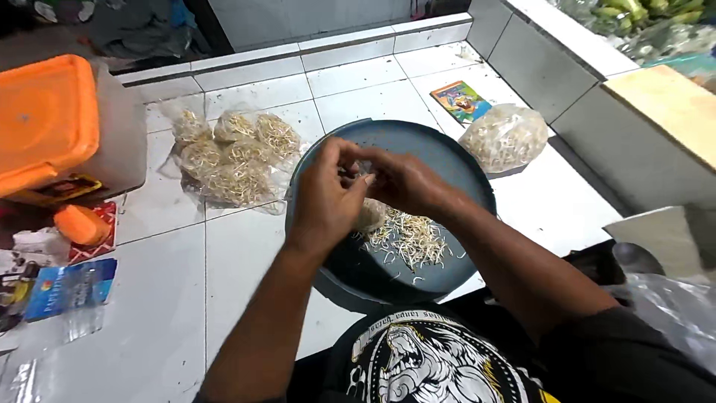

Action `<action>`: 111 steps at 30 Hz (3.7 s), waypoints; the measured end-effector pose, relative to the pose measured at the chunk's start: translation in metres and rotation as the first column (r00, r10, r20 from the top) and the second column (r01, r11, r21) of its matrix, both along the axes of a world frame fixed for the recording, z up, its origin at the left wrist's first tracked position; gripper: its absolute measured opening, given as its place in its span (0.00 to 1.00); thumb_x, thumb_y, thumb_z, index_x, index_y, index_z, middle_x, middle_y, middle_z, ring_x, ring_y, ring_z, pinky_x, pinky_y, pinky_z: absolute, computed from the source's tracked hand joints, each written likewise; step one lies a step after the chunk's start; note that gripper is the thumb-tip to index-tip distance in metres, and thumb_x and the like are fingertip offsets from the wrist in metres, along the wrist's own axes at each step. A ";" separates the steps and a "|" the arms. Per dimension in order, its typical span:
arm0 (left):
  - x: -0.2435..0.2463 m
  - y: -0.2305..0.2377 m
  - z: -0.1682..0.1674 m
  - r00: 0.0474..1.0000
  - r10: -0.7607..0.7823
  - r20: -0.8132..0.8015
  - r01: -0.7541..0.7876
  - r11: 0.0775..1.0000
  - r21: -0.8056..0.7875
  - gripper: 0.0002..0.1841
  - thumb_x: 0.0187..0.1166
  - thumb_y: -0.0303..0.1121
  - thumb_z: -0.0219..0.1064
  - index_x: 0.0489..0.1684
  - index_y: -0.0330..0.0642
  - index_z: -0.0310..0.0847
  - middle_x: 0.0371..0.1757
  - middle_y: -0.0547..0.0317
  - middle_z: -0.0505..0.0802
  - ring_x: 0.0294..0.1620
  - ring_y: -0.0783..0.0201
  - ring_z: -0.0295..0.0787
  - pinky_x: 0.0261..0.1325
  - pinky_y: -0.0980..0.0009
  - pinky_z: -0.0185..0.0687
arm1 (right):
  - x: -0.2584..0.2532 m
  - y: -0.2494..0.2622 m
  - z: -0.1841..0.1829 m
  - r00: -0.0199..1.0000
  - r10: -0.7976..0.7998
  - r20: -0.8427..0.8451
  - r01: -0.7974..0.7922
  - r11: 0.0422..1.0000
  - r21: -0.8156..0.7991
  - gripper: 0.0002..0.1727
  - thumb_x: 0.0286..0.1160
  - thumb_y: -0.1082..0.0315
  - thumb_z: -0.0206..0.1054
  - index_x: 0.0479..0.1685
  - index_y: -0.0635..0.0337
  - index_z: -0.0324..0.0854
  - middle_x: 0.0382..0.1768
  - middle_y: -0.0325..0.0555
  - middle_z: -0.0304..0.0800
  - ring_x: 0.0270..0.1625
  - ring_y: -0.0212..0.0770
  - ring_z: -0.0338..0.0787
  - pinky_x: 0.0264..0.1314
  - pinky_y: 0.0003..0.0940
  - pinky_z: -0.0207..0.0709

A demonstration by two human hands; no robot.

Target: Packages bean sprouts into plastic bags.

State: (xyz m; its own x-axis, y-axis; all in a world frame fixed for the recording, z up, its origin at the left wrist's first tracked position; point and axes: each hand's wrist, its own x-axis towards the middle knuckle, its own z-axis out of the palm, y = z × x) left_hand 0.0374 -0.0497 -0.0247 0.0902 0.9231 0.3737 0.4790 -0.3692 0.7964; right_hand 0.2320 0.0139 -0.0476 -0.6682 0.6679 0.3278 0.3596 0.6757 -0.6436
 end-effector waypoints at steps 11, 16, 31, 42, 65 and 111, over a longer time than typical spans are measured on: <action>0.069 -0.073 -0.108 0.282 0.368 0.886 0.746 0.496 -0.444 0.59 0.70 0.83 0.22 0.64 0.39 0.82 0.51 0.44 0.94 0.53 0.52 0.94 0.57 0.53 0.91 | 0.047 -0.118 -0.040 0.986 -0.167 0.008 0.156 0.936 0.315 0.07 0.75 0.64 0.73 0.44 0.53 0.95 0.45 0.45 0.94 0.52 0.40 0.92 0.56 0.38 0.88; 0.087 -0.059 -0.118 0.312 0.422 0.851 0.603 0.604 -0.521 0.34 0.93 0.57 0.39 0.66 0.38 0.83 0.33 0.50 0.91 0.34 0.59 0.90 0.44 0.62 0.90 | 0.041 -0.162 -0.095 0.913 -0.365 -0.182 0.401 0.885 0.238 0.06 0.74 0.67 0.76 0.45 0.51 0.95 0.41 0.42 0.95 0.48 0.35 0.93 0.55 0.32 0.89; 0.060 -0.047 -0.128 0.375 0.099 0.922 0.541 0.784 -0.304 0.09 0.87 0.30 0.59 0.49 0.36 0.85 0.44 0.51 0.90 0.43 0.60 0.89 0.54 0.60 0.88 | 0.055 -0.144 -0.088 0.798 -0.587 -0.136 0.411 0.695 -0.590 0.19 0.92 0.59 0.52 0.42 0.61 0.85 0.38 0.41 0.86 0.43 0.33 0.86 0.51 0.34 0.83; 0.073 -0.046 -0.130 0.483 0.150 0.863 0.427 0.820 -0.381 0.10 0.87 0.32 0.62 0.51 0.33 0.82 0.32 0.54 0.88 0.27 0.66 0.83 0.35 0.68 0.86 | 0.019 -0.121 -0.078 0.821 -0.547 0.166 0.564 0.823 -0.076 0.16 0.83 0.59 0.64 0.60 0.56 0.88 0.50 0.50 0.90 0.51 0.44 0.91 0.59 0.42 0.87; 0.062 -0.037 -0.021 0.504 -0.174 -0.846 0.109 0.984 -0.138 0.11 0.77 0.35 0.68 0.50 0.40 0.89 0.51 0.43 0.91 0.46 0.43 0.93 0.41 0.43 0.90 | 0.045 -0.112 -0.067 0.901 -0.343 -0.266 0.404 0.887 0.226 0.08 0.83 0.68 0.67 0.49 0.60 0.89 0.45 0.49 0.93 0.53 0.44 0.92 0.62 0.39 0.87; 0.049 -0.030 -0.084 0.764 -0.360 -0.536 0.340 0.930 -0.140 0.11 0.79 0.32 0.62 0.39 0.34 0.89 0.39 0.48 0.93 0.41 0.51 0.93 0.47 0.50 0.89 | 0.053 -0.100 -0.098 0.893 -0.379 -0.243 0.316 0.912 -0.261 0.13 0.84 0.65 0.65 0.59 0.57 0.90 0.50 0.46 0.95 0.57 0.44 0.90 0.71 0.46 0.76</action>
